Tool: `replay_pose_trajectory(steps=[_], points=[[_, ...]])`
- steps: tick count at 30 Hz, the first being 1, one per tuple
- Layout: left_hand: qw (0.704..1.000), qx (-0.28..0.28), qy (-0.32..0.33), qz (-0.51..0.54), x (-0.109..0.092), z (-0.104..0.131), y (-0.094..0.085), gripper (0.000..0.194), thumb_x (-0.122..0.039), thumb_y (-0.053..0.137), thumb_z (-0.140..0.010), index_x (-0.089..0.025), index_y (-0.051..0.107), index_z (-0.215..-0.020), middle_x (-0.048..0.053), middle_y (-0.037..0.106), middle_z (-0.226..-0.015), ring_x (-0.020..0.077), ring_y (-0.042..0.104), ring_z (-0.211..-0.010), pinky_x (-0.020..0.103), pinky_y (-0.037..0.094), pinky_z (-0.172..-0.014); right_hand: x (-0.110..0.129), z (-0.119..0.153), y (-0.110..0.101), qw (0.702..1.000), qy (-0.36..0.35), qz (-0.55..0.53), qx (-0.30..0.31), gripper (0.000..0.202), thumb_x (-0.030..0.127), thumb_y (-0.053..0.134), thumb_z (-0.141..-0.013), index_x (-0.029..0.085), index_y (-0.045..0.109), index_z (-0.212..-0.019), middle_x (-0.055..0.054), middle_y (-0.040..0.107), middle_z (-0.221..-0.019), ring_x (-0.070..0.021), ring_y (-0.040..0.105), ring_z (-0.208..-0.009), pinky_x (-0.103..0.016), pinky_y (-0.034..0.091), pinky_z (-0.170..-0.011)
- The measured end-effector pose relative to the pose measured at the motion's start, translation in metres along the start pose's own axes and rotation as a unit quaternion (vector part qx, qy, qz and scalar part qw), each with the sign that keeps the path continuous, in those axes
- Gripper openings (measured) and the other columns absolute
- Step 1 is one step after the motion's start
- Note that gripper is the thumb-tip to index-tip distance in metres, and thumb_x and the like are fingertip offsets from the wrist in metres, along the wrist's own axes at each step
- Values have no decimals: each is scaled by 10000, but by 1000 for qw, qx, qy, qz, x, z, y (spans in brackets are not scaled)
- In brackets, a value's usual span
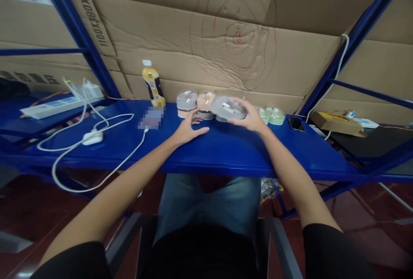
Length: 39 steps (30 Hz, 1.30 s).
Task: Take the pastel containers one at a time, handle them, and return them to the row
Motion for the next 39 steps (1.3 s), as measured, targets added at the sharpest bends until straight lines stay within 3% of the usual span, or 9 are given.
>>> replay_pose_trajectory(steps=[3,6,9,14,22,24,29,33,39], points=[[999,-3,4,-46,2,-1,1,883,-510,889,-802,-197,484,-1521,166,740,-1264,338,736,-1210,553,586,-1080,-37,5,-48,963,146,163,-155,954,601,819,-862,250,471,-1678,-194,601,-1566,-423,567,-1446,-617,451,-1212],[997,6,7,-71,0,-1,4,797,-501,857,-831,-200,512,-1484,152,749,-1231,322,744,-1157,529,606,-1018,-80,23,-83,870,329,260,-261,922,555,808,-885,225,462,-1674,-216,588,-1478,-397,635,-1331,-567,485,-1140],[996,16,-3,-87,-3,-2,7,776,-499,845,-835,-192,522,-1471,163,748,-1218,326,746,-1135,519,611,-982,-110,39,-97,806,433,304,-266,889,572,860,-841,279,537,-1615,-190,596,-1419,-392,664,-1259,-540,489,-1105],[994,25,-24,-103,-6,-2,8,769,-491,831,-829,-180,530,-1465,173,740,-1215,332,744,-1124,536,605,-996,-129,47,-96,776,467,365,-217,800,580,865,-846,241,609,-1524,-213,614,-1378,-409,628,-1263,-557,459,-1106],[992,31,-34,-121,-7,-1,8,777,-512,824,-822,-182,528,-1461,164,739,-1216,324,742,-1129,536,602,-1021,-123,46,-88,768,463,393,-201,819,639,715,-904,73,563,-1475,-335,589,-1398,-503,560,-1314,-642,414,-1095],[991,32,-35,-125,-6,-2,8,776,-508,827,-819,-179,530,-1456,170,737,-1220,327,741,-1130,538,600,-1020,-112,39,-84,790,413,405,-203,821,625,644,-942,30,539,-1498,-374,552,-1468,-522,524,-1363,-669,395,-1120],[990,38,-32,-133,-5,-2,8,760,-513,828,-817,-188,537,-1440,158,740,-1215,324,743,-1134,527,602,-1019,-74,11,-30,916,167,365,4,743,567,496,-1045,93,503,-1617,-288,442,-1718,-463,423,-1564,-624,370,-1244],[989,41,-28,-139,-5,-2,8,745,-529,812,-829,-183,536,-1429,156,744,-1217,321,743,-1130,535,601,-1027,-52,6,17,917,145,340,152,811,631,551,-1026,121,477,-1653,-253,428,-1755,-443,397,-1617,-591,344,-1299],[989,37,-20,-144,-6,-2,9,724,-548,816,-823,-193,560,-1400,140,749,-1183,318,746,-1104,539,608,-1018,-18,17,15,931,144,311,128,704,754,620,-967,157,724,-1326,-268,709,-1398,-499,625,-1358,-679,475,-1153]])
Point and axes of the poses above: each hand's wrist, its own z-axis away from the middle knuckle, its own y-axis out of the palm, x = y × z, the point moved 3 cm from there along -z, towards the middle knuckle
